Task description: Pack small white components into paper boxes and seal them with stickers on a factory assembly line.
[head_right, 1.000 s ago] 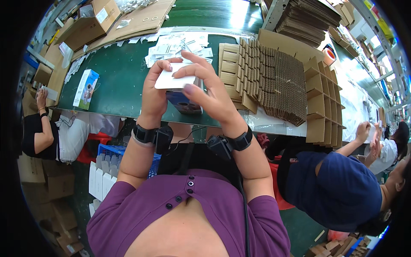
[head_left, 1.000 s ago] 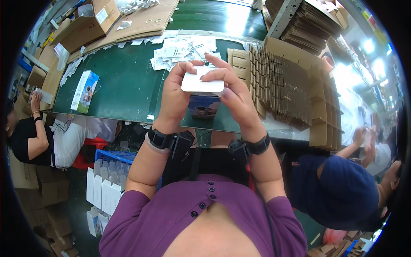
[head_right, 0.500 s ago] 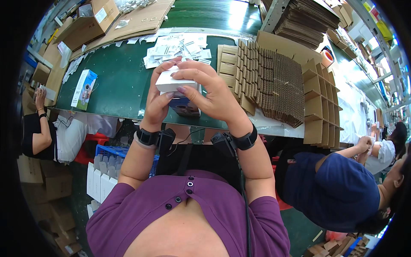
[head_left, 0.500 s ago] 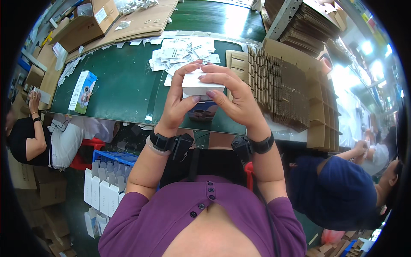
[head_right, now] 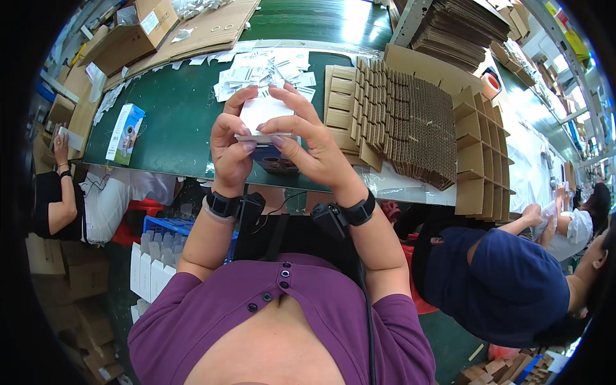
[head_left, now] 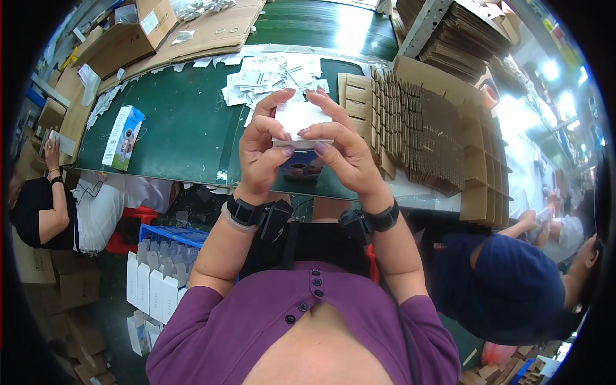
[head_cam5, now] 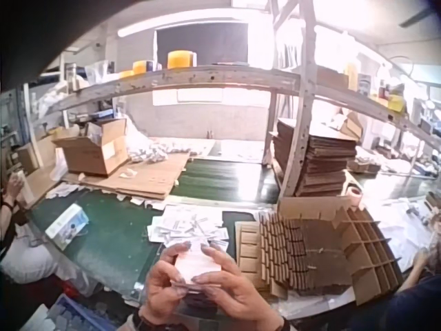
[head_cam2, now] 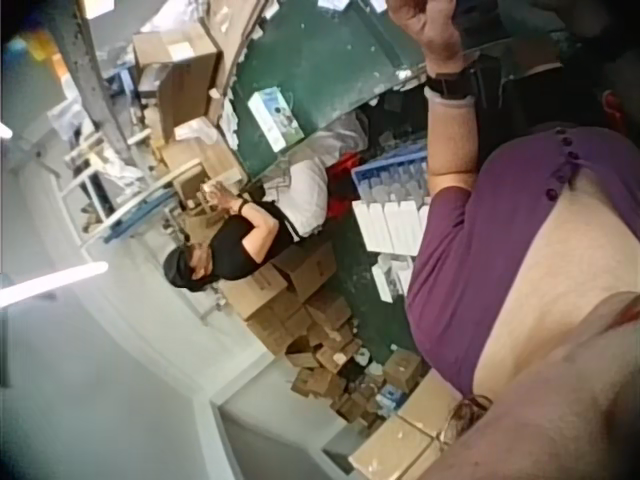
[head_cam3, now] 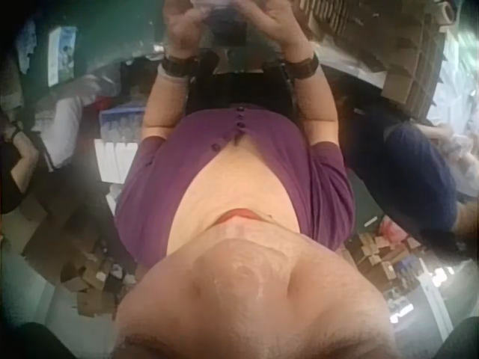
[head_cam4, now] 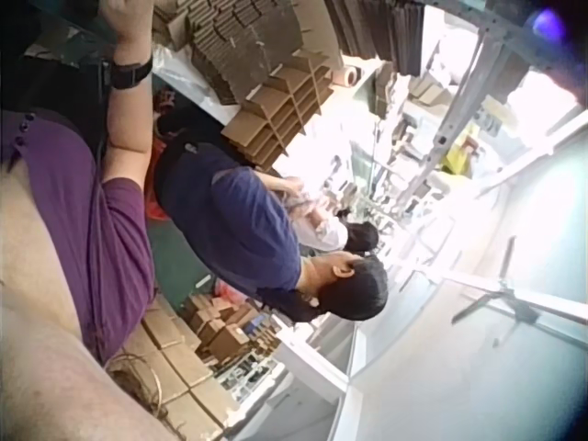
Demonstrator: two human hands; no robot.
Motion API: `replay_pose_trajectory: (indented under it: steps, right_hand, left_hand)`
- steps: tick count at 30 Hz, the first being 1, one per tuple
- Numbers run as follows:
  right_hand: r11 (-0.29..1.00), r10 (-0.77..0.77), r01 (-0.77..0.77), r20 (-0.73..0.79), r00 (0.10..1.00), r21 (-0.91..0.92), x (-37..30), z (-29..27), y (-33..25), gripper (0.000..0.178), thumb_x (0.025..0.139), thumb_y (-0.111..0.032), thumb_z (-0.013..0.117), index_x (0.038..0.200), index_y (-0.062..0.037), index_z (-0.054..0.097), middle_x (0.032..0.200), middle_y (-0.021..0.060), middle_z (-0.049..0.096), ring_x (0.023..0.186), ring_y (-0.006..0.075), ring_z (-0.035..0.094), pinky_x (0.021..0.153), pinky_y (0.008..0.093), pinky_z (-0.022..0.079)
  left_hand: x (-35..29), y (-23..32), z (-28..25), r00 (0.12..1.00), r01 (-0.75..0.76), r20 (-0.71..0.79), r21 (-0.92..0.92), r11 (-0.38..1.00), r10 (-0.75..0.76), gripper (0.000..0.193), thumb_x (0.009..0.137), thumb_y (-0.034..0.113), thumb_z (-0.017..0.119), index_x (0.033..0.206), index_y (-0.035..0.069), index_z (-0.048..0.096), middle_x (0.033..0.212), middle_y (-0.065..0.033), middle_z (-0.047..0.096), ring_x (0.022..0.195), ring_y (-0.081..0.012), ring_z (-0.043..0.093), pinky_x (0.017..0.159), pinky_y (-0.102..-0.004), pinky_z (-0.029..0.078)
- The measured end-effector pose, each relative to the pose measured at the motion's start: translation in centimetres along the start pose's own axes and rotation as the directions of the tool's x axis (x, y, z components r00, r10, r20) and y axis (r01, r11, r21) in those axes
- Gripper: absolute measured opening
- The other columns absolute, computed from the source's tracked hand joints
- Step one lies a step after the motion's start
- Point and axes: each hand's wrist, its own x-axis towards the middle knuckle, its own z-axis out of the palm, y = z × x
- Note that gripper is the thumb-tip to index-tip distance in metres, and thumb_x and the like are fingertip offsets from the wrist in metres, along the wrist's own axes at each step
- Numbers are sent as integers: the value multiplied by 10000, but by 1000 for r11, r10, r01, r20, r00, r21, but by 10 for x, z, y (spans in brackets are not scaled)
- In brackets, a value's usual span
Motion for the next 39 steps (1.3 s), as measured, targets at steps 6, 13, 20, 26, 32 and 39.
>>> replay_pose_trajectory:
  steps: [6, 13, 20, 26, 32, 39]
  right_hand:
    - [974, -53, 92, -189, 981, 206, -6, 20, 13, 156, 975, -187, 562, 1034, -120, 691, 1548, 196, 369, 1503, 407, 185, 1197, 516, 141]
    - [980, -71, 114, -246, 967, 163, -9, 27, 18, 174, 973, -173, 540, 1042, -102, 684, 1556, 190, 356, 1503, 393, 189, 1195, 499, 155]
    - [894, 300, -136, -345, 889, 427, 2, 42, -13, 346, 898, -52, 491, 1233, -78, 575, 1585, 193, 298, 1507, 329, 206, 1200, 421, 171]
    - [885, 204, -17, -356, 912, 465, 0, 44, -2, 444, 841, 22, 445, 1273, -78, 477, 1609, 209, 214, 1499, 302, 221, 1192, 407, 194]
    - [877, 148, 16, -300, 942, 481, -6, 36, 4, 374, 860, 24, 462, 1213, -94, 492, 1593, 220, 238, 1487, 319, 246, 1182, 409, 217]
    - [746, -442, 252, -175, 880, -616, -13, 17, 0, 224, 832, -83, 716, 1048, -103, 660, 1374, 149, 573, 1268, 317, 520, 1095, 461, 375]
  left_hand:
    - [-2, -7, 1, 995, -91, -31, -19, 996, 90, 171, 701, 14, 581, 841, 103, 541, 1335, -178, 555, 1389, -338, 394, 1163, -454, 257]
    - [1, -1, 7, 997, -39, -66, 56, 998, 42, 208, 713, -13, 522, 893, 89, 517, 1280, -170, 579, 1351, -314, 431, 1148, -453, 287]
    - [4, 7, 17, 982, 95, -166, 17, 995, -91, 338, 717, -25, 477, 1041, 71, 482, 1252, -171, 580, 1293, -295, 465, 1131, -437, 316]
    - [6, 4, 10, 996, 45, -80, 57, 997, -40, 373, 715, -12, 476, 1080, 67, 468, 1258, -176, 572, 1287, -288, 464, 1131, -437, 316]
    - [6, 9, 12, 993, 84, -89, 97, 992, -76, 273, 731, 35, 468, 1000, 64, 505, 1271, -169, 568, 1293, -289, 458, 1128, -429, 311]
    - [10, 14, 5, 993, 115, -48, 294, 949, -106, 126, 752, 85, 445, 836, 58, 536, 1317, -181, 558, 1288, -277, 462, 1117, -405, 312]
